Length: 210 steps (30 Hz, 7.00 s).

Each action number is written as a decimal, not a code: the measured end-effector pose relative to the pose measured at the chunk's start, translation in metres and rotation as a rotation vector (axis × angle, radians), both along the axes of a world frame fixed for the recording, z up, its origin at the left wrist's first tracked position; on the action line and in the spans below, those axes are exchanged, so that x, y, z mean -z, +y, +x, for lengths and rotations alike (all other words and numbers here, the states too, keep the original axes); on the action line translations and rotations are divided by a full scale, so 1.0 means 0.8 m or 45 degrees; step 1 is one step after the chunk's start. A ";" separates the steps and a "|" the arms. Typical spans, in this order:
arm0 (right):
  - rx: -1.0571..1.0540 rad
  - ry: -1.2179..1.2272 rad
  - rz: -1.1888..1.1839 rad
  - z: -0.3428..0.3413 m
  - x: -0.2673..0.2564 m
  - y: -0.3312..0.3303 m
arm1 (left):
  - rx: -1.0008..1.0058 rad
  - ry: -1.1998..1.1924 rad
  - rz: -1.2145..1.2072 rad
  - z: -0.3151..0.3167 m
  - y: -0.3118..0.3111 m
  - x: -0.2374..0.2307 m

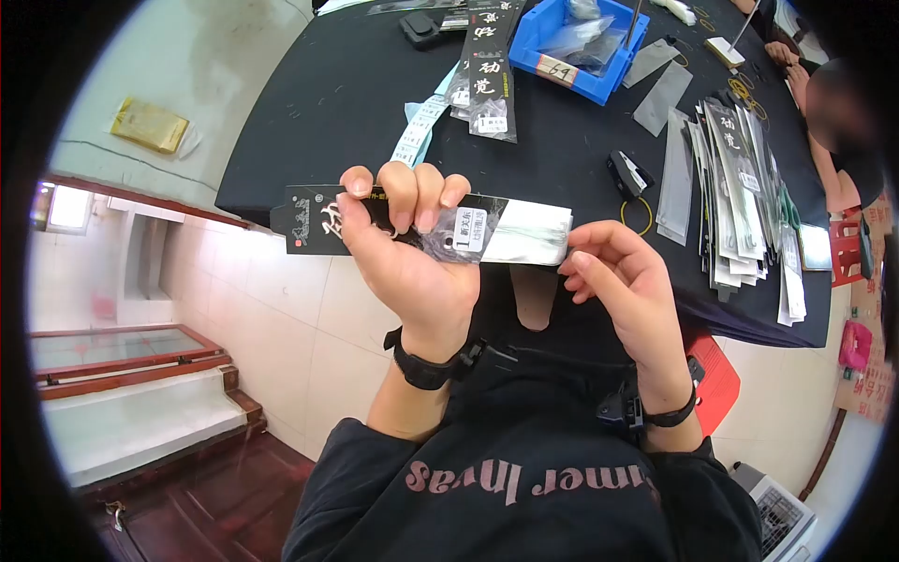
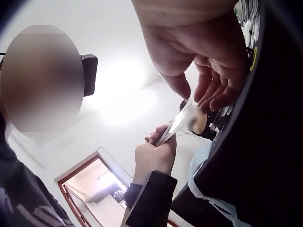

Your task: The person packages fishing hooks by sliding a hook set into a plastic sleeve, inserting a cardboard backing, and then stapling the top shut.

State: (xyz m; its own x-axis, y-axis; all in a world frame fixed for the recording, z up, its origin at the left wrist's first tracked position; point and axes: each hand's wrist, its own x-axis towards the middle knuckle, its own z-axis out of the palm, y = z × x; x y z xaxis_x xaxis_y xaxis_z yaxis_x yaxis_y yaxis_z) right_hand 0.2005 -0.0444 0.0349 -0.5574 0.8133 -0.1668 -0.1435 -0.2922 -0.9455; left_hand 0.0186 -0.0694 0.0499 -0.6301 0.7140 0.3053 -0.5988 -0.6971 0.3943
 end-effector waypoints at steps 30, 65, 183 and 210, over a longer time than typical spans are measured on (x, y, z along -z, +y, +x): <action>0.050 0.252 -0.110 -0.017 -0.005 -0.014 | -0.007 -0.034 0.025 0.014 -0.021 -0.007; 0.125 -0.390 1.024 -0.021 -0.013 -0.011 | 0.101 -0.246 -0.169 0.019 -0.025 0.006; 0.497 -0.088 0.443 0.010 0.000 -0.001 | 0.046 0.026 -0.289 -0.007 0.000 0.018; 0.175 0.178 -0.005 -0.003 -0.004 -0.011 | 0.306 -0.308 -0.035 -0.004 -0.021 0.006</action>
